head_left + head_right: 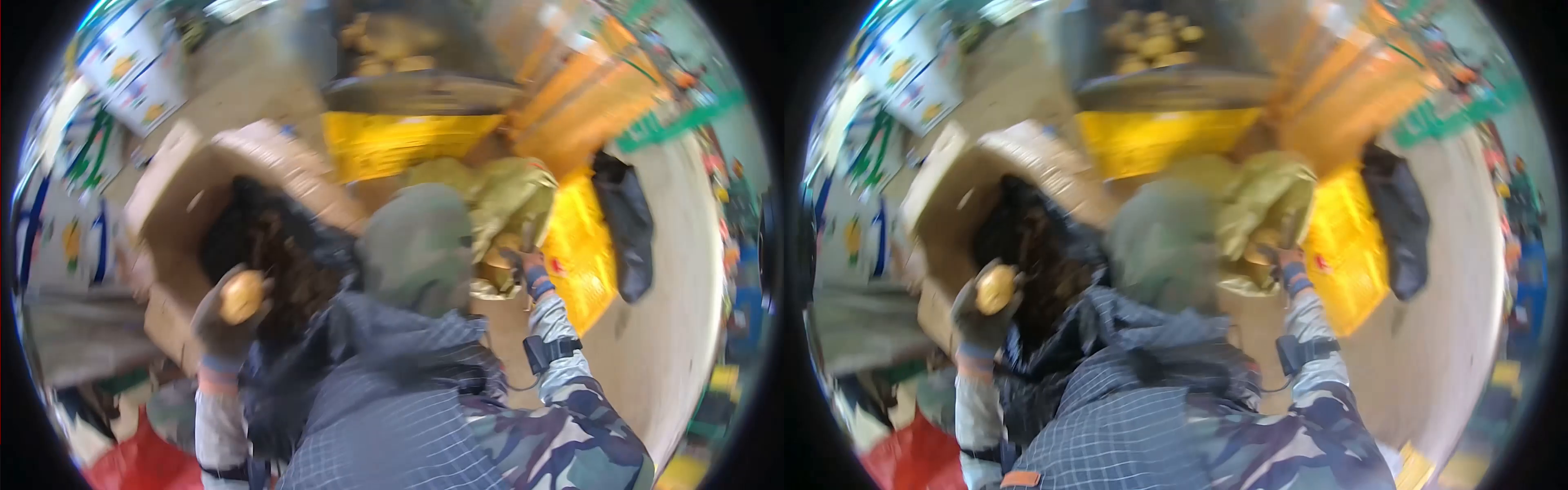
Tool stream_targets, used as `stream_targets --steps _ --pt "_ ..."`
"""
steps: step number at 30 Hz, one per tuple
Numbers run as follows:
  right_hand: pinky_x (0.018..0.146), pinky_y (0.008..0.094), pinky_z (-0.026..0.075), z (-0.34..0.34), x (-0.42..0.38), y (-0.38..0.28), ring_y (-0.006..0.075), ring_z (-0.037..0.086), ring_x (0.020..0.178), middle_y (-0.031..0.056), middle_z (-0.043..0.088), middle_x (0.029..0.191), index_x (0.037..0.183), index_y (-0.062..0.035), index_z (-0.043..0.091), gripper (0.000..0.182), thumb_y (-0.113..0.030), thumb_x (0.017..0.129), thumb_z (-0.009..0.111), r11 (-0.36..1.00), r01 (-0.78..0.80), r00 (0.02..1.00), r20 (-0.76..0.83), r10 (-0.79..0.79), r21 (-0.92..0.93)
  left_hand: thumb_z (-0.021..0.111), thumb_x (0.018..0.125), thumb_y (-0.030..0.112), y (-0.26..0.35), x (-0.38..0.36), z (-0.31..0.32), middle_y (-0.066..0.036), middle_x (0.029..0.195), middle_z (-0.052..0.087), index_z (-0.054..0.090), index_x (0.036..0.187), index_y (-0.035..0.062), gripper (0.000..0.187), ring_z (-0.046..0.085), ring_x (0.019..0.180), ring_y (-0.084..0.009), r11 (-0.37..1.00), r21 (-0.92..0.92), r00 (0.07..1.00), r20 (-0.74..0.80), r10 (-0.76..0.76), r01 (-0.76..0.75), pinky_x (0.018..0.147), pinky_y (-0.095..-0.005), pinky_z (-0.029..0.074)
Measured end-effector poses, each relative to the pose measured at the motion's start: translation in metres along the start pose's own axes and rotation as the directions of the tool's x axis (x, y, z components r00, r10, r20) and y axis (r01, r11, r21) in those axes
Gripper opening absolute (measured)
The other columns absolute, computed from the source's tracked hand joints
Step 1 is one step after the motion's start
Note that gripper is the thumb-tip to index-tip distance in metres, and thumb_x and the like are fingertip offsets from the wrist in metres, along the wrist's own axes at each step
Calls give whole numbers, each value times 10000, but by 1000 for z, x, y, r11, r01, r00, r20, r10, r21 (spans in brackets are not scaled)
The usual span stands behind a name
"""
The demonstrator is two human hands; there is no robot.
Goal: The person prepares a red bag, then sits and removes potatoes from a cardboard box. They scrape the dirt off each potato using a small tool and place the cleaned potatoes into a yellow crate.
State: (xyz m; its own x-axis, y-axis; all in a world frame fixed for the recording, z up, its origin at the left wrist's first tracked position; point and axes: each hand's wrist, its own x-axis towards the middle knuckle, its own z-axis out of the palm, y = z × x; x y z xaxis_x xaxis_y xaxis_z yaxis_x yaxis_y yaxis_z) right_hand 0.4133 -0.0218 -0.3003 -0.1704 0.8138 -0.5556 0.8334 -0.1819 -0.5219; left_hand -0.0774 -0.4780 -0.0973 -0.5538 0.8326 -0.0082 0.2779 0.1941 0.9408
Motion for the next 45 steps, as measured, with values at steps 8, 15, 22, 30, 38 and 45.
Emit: stream_targets --steps 8,15,22,30,38,45 --pt "602 355 529 4 2 -92 205 649 719 71 708 941 1099 -45 710 319 -252 860 664 792 97 995 -34 -96 602 553 999 381 8 2 -27 -288 1394 521 430 1439 -34 617 537 1287 -429 248 -939 964 198 -178 239 998 -517 535" --pt "616 361 532 -63 -128 -226 263 668 686 138 705 883 1139 -2 664 391 -232 828 719 715 449 827 -53 -559 -536 464 1034 477 -8 -7 -39 -260 1278 601 467 1420 -11 622 646 1127 -385 268 -913 934 236 -268 307 805 -402 595" --pt "592 240 483 75 -297 -459 102 620 697 41 676 899 1188 -7 637 400 -245 870 686 766 577 507 611 -608 284 652 952 386 33 -10 -37 -160 1340 574 383 1496 24 707 601 1198 -260 865 -502 990 -117 -76 7 967 -352 521" --pt "554 233 469 232 -293 -455 81 568 646 62 654 1038 1379 -57 520 490 -310 969 605 893 -61 94 894 -439 445 861 731 102 27 -21 -51 -173 1402 527 338 1520 15 951 563 1257 -290 969 -9 931 -280 234 -246 1074 -382 440" --pt "683 326 565 226 -280 -415 185 665 842 88 675 1081 1302 -31 570 459 -372 997 526 731 -116 42 739 -673 672 862 714 215 43 -5 -64 -252 1338 577 489 1396 -33 816 578 1218 -437 896 249 897 -163 412 -366 1035 -451 477" --pt "528 335 471 228 -269 -426 199 569 523 125 685 841 1155 -13 634 474 -426 971 489 751 -567 41 921 -387 340 731 863 147 43 -7 -59 -237 1283 632 501 1396 -44 611 630 1178 -383 909 273 911 -181 370 -315 991 -415 509"
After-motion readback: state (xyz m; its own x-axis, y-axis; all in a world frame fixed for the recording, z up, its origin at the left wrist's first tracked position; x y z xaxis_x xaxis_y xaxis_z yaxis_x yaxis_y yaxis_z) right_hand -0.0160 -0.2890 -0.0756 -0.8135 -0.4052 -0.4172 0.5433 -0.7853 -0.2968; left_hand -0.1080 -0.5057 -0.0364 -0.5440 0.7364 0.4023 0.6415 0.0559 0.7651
